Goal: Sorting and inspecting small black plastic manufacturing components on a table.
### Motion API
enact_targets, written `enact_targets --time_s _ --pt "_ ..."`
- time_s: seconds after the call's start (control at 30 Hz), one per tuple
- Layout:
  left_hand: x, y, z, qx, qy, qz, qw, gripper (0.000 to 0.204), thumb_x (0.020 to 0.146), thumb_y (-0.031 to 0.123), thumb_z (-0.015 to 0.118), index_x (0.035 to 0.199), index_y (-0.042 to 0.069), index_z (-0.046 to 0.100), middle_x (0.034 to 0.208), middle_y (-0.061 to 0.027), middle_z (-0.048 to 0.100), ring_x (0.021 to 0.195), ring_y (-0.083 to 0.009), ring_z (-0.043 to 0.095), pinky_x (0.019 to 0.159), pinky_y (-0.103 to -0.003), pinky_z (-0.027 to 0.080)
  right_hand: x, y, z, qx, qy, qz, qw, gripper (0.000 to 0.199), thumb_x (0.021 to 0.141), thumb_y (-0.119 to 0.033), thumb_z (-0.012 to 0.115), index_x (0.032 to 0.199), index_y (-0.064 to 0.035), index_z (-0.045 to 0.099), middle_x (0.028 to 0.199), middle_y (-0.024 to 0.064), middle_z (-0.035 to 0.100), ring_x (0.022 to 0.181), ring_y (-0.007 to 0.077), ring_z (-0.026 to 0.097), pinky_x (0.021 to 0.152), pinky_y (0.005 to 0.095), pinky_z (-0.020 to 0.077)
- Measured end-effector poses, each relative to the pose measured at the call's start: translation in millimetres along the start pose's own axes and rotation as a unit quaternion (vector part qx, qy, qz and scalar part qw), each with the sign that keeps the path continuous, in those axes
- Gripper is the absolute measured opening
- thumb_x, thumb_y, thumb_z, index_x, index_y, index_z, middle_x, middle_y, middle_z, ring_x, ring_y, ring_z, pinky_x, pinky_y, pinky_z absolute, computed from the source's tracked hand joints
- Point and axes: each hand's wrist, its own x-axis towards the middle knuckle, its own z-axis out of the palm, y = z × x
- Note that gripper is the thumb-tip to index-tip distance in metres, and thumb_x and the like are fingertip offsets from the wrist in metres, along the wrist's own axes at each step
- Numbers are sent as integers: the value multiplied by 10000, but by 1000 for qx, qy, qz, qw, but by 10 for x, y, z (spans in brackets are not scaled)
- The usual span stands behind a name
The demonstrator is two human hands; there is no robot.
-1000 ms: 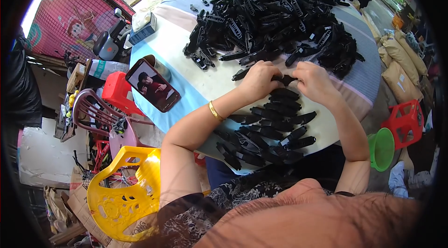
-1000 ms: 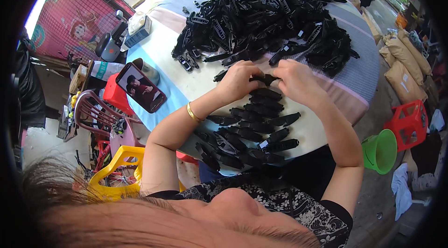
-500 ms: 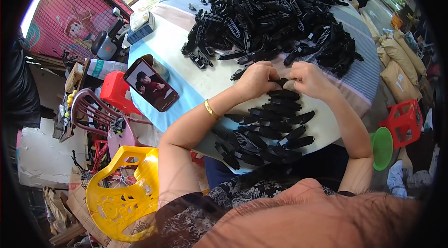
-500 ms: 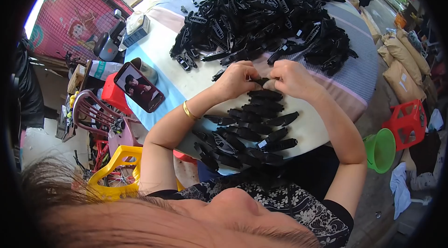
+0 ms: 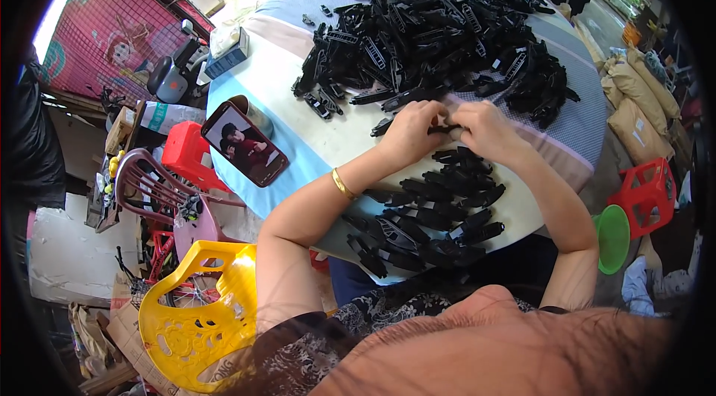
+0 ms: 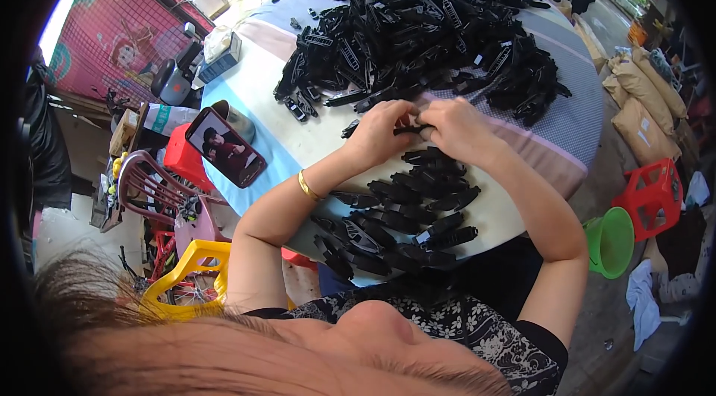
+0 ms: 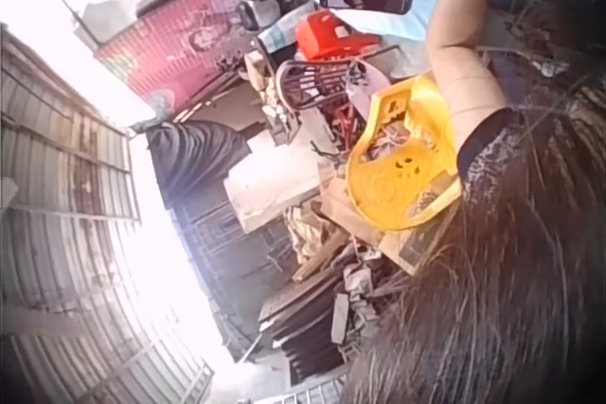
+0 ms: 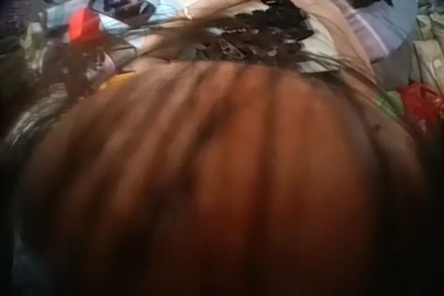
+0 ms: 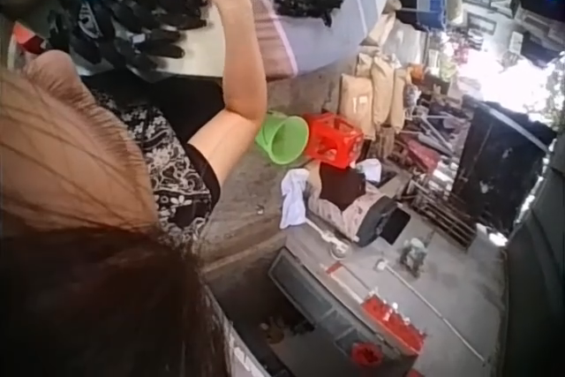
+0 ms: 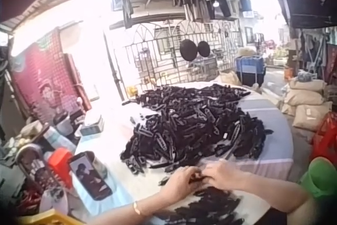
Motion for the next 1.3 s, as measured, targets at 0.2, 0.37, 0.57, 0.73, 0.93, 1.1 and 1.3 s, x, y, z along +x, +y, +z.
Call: enact_targets --time_s 0.2,0.37,0.57,0.73,0.93,1.1,1.3 --pt "-68 11 -23 206 76 128 967 254 704 16 620 938 99 670 865 -93 550 873 -292 544 776 -370 478 237 262 -441 103 -67 136 983 226 708 -69 598 903 -3 690 770 172 664 678 284 646 637 337 502" --pt "-97 103 139 166 31 96 981 201 794 147 611 990 109 642 801 -106 564 683 -318 604 636 -419 502 348 894 -179 -122 34 215 968 218 731 -132 615 899 -27 708 866 188 674 829 334 651 802 412 508" --pt "-86 122 96 136 23 35 990 316 783 309 689 959 61 605 906 -150 554 885 -337 568 772 -410 477 426 940 -150 -38 11 260 965 209 731 -201 687 827 -15 682 801 176 671 796 331 649 741 413 509" --pt "-39 3 80 118 0 108 987 204 747 77 618 950 73 608 967 -125 550 927 -317 524 845 -389 455 359 713 -81 -140 17 171 975 92 788 -94 645 859 -45 612 793 131 669 801 313 638 755 444 438" --pt "-57 -32 -67 3 -34 101 994 302 688 6 636 973 32 541 921 -131 588 929 -323 546 828 -394 456 350 434 -88 -97 99 88 986 226 752 -7 640 976 -34 643 903 135 653 837 301 629 728 404 465" --pt "-40 -149 -68 107 24 70 992 211 637 119 708 821 29 654 876 -144 596 885 -332 569 782 -399 474 225 46 -89 54 42 21 997 330 679 100 552 971 -17 651 843 138 597 792 296 613 693 362 488" --pt "-57 -91 -150 61 -21 17 998 210 669 106 702 866 32 687 880 -131 600 823 -308 604 746 -369 498 202 134 -101 203 -110 154 961 261 693 124 583 925 12 620 917 93 607 806 198 635 736 293 519"
